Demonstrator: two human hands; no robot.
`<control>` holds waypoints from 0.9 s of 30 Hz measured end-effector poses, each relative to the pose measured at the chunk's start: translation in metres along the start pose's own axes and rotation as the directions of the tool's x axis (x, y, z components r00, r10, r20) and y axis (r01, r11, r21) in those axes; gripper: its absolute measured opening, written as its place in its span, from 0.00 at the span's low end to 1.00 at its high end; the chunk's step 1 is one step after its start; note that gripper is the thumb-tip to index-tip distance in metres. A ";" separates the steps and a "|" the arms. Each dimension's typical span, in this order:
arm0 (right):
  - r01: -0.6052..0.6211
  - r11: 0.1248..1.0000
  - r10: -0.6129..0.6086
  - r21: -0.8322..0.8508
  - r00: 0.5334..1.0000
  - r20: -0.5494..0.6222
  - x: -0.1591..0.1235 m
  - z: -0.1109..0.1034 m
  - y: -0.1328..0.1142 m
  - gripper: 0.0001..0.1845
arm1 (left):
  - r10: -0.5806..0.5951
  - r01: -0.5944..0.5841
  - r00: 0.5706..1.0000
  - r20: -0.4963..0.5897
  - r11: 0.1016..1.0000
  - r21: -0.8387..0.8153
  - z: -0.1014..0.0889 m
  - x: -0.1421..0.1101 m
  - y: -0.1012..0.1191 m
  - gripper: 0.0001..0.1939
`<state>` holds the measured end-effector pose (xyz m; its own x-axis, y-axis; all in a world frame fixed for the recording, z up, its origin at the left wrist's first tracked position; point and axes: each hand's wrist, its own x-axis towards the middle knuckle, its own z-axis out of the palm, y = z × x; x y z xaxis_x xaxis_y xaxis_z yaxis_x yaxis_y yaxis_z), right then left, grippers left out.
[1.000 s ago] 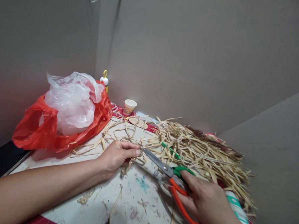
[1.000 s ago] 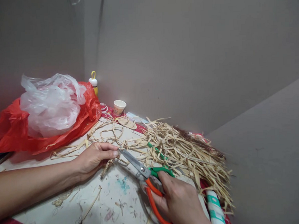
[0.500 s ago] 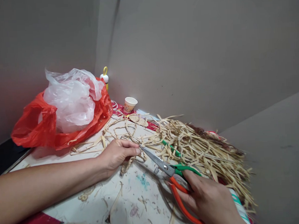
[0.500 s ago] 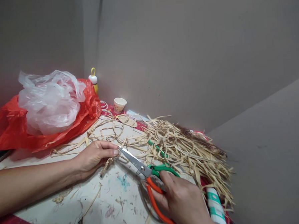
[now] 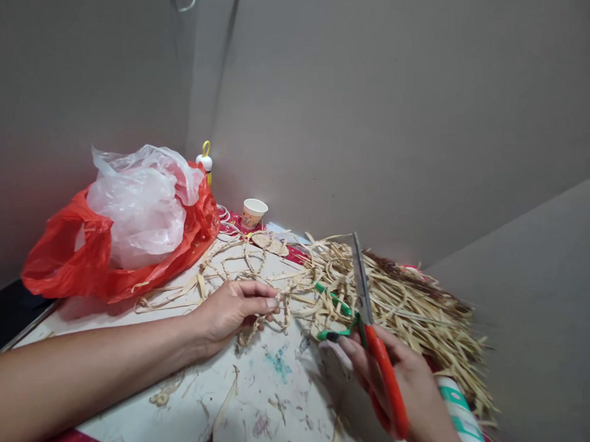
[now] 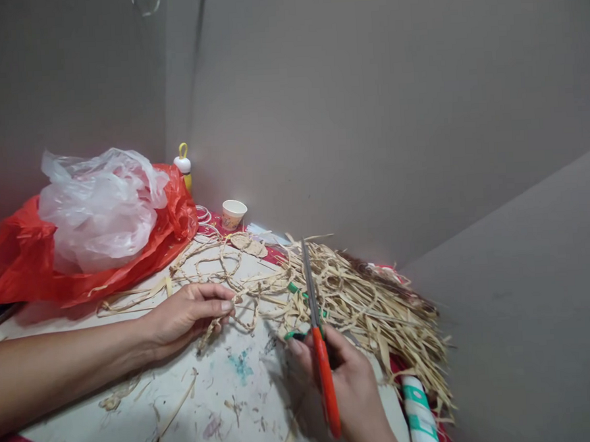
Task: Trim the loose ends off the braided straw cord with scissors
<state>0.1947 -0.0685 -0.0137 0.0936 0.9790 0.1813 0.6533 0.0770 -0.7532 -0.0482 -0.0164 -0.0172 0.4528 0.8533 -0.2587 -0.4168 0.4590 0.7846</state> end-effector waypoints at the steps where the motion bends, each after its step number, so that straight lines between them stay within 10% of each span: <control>1: -0.100 0.990 0.096 0.097 0.995 0.040 0.001 0.004 -0.007 0.18 | -0.005 0.005 1.000 0.024 1.000 -0.005 0.001 -0.001 0.000 0.13; 11: -0.256 0.639 0.162 0.726 0.967 0.199 0.019 0.049 -0.055 0.18 | -0.017 -0.028 0.985 0.169 0.965 0.261 0.009 -0.014 0.000 0.12; 17: -0.045 0.678 0.142 0.733 0.987 -0.071 0.040 0.035 -0.062 0.19 | 0.224 -0.259 0.966 0.130 0.872 0.416 0.008 -0.016 0.005 0.23; 22: 0.181 0.757 0.101 0.628 0.917 -0.385 0.049 0.010 -0.063 0.18 | 0.464 -0.401 0.883 0.078 0.656 0.639 0.007 -0.019 0.018 0.13; 27: 0.289 0.771 0.062 0.568 0.853 -0.518 0.045 -0.002 -0.073 0.18 | 0.297 -0.285 0.951 0.088 0.730 0.621 -0.006 -0.007 0.029 0.11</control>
<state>0.1525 -0.0306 0.0510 0.5093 0.7422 0.4356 0.1042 0.4492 -0.8873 -0.0681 -0.0081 0.0041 0.3763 0.9258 0.0366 0.0560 -0.0621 0.9965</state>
